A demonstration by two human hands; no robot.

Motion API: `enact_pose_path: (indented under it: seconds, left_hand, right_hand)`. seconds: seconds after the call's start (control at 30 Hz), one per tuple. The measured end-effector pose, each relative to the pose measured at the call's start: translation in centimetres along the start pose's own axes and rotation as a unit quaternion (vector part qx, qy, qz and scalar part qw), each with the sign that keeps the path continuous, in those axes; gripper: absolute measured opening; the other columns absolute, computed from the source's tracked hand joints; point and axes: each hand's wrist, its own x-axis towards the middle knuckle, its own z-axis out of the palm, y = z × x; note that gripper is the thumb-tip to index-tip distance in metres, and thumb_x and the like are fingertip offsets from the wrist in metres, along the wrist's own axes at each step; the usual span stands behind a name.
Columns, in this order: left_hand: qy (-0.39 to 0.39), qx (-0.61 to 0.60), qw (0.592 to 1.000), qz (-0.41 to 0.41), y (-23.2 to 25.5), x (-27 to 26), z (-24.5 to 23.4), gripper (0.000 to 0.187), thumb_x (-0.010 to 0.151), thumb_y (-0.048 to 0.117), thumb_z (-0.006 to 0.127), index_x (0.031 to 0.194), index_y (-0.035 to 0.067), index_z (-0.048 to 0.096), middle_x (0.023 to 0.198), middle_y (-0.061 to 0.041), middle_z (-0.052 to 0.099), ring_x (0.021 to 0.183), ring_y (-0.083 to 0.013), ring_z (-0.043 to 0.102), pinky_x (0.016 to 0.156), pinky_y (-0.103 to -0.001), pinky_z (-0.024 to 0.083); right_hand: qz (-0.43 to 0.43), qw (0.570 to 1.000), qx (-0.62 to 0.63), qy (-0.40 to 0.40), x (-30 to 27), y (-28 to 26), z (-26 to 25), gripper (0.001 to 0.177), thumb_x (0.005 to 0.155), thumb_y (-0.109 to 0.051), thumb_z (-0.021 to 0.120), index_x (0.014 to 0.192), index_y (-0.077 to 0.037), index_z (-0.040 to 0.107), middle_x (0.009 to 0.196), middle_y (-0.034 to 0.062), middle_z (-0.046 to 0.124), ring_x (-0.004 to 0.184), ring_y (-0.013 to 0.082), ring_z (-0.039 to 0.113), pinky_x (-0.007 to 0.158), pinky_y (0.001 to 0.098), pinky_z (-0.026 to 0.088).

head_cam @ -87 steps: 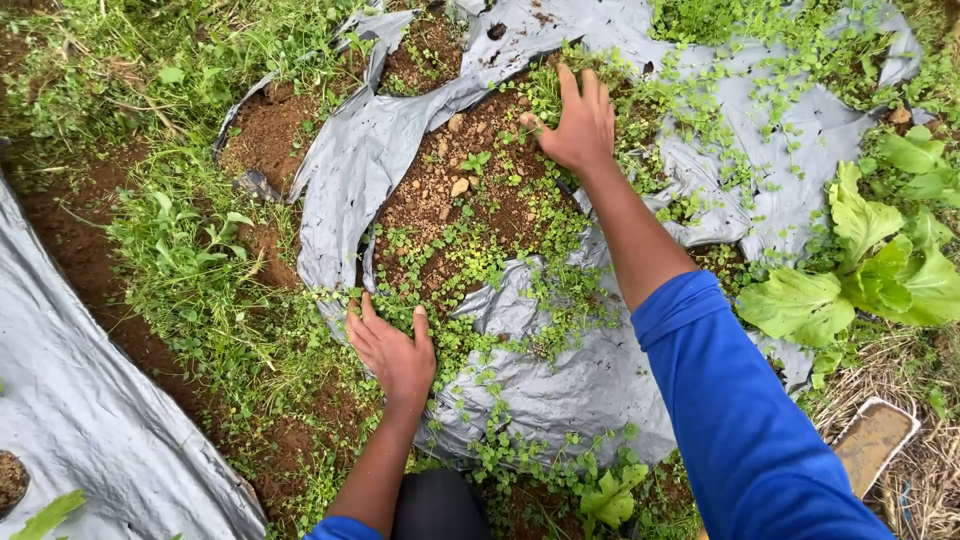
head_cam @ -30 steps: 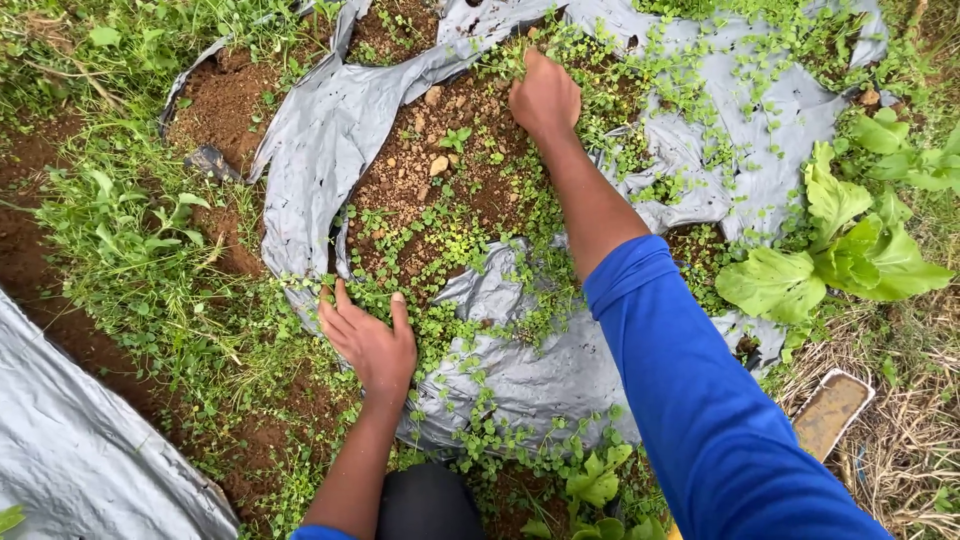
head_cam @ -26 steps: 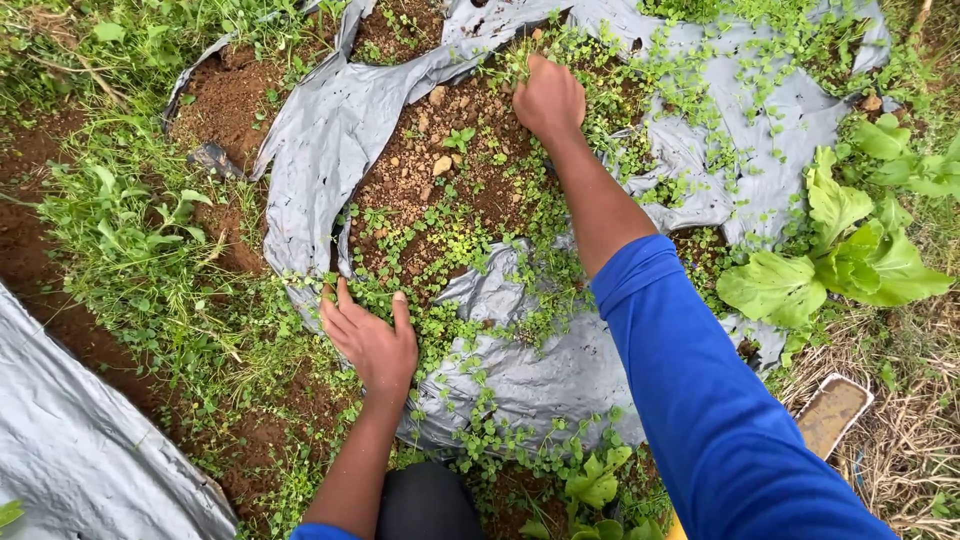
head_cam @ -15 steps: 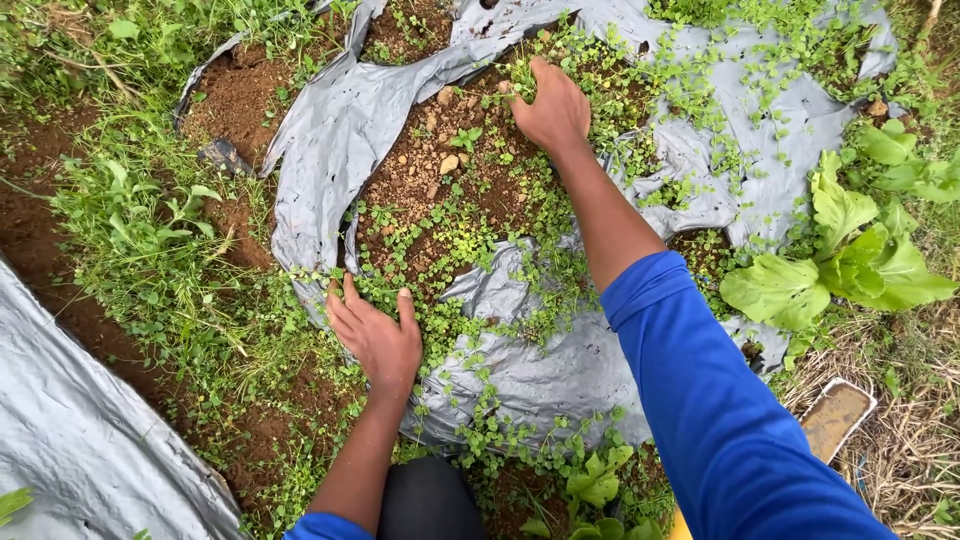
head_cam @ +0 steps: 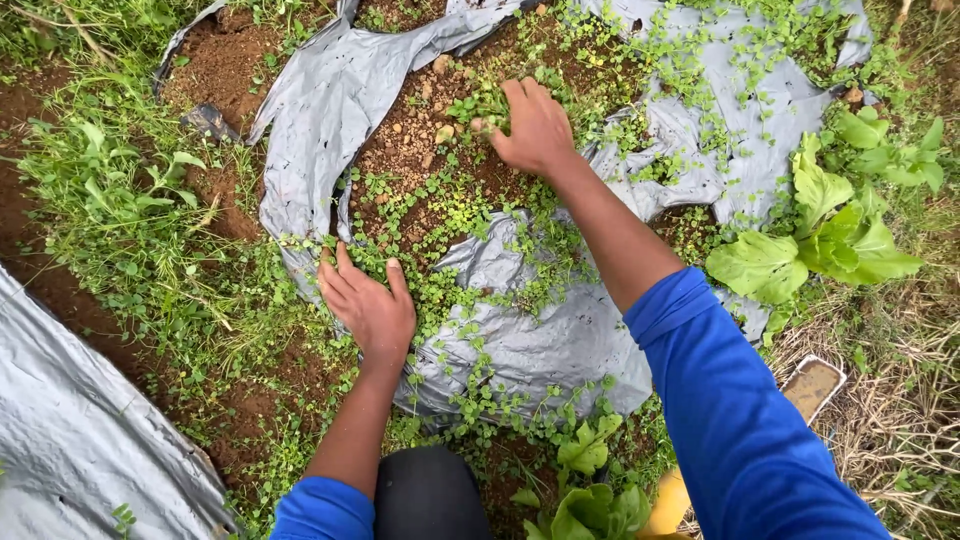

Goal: The person kneels on the ground and pulls weeds by hand from a garden bed covered with plastic mulch. They gather the removed weeds into a pile and occasionally toss them aside.

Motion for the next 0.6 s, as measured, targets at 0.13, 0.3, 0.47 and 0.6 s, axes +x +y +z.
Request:
enact_pose_path:
  seconds: [0.13,0.3,0.47,0.6]
  left_hand:
    - [0.007,-0.002,1.000,0.007,-0.2,-0.1,0.3,0.074,0.105,0.052,0.043,0.158,0.005,0.020,0.165,-0.021,0.019,0.152,-0.0399,0.017,0.123,-0.058,0.018]
    - [0.030,-0.007,0.999,0.022,-0.5,-0.1,0.4,0.072,0.105,0.051,0.044,0.156,0.005,0.024,0.164,-0.019,0.022,0.152,-0.0379,0.020,0.122,-0.059,0.021]
    - [0.046,-0.029,0.998,0.041,-0.7,-0.3,0.1,0.068,0.106,0.047,0.044,0.155,0.003,0.028,0.161,-0.022,0.028,0.150,-0.0397,0.023,0.121,-0.059,0.021]
    - [0.012,-0.064,0.998,0.010,0.2,-0.6,-1.3,0.057,0.107,0.026,0.056,0.156,0.010,0.032,0.159,-0.020,0.028,0.151,-0.0365,0.021,0.123,-0.060,0.017]
  right_hand:
    - [-0.032,0.993,-0.115,-0.007,-1.9,-2.2,0.7,0.062,0.088,-0.055,0.075,0.125,-0.011,0.051,0.113,0.0081,0.052,0.096,0.0198,0.050,0.086,0.0375,0.051]
    - [-0.047,0.987,-0.154,-0.006,-1.8,-1.8,3.1,0.011,0.099,-0.013,0.055,0.099,-0.011,0.065,0.074,0.0007,0.065,0.054,0.0139,0.057,0.034,0.0270,0.042]
    - [-0.020,0.988,-0.032,-0.152,-5.0,-5.5,-0.6,0.018,0.109,-0.020,0.053,0.104,-0.005,0.061,0.078,0.0034,0.061,0.071,0.0184,0.065,0.075,0.0405,0.065]
    - [-0.087,0.973,-0.094,-0.194,-9.6,-10.4,-5.1,0.087,0.099,-0.077,0.044,0.131,0.004,0.059,0.122,0.0335,0.066,0.114,0.0430,0.068,0.097,0.0530,0.056]
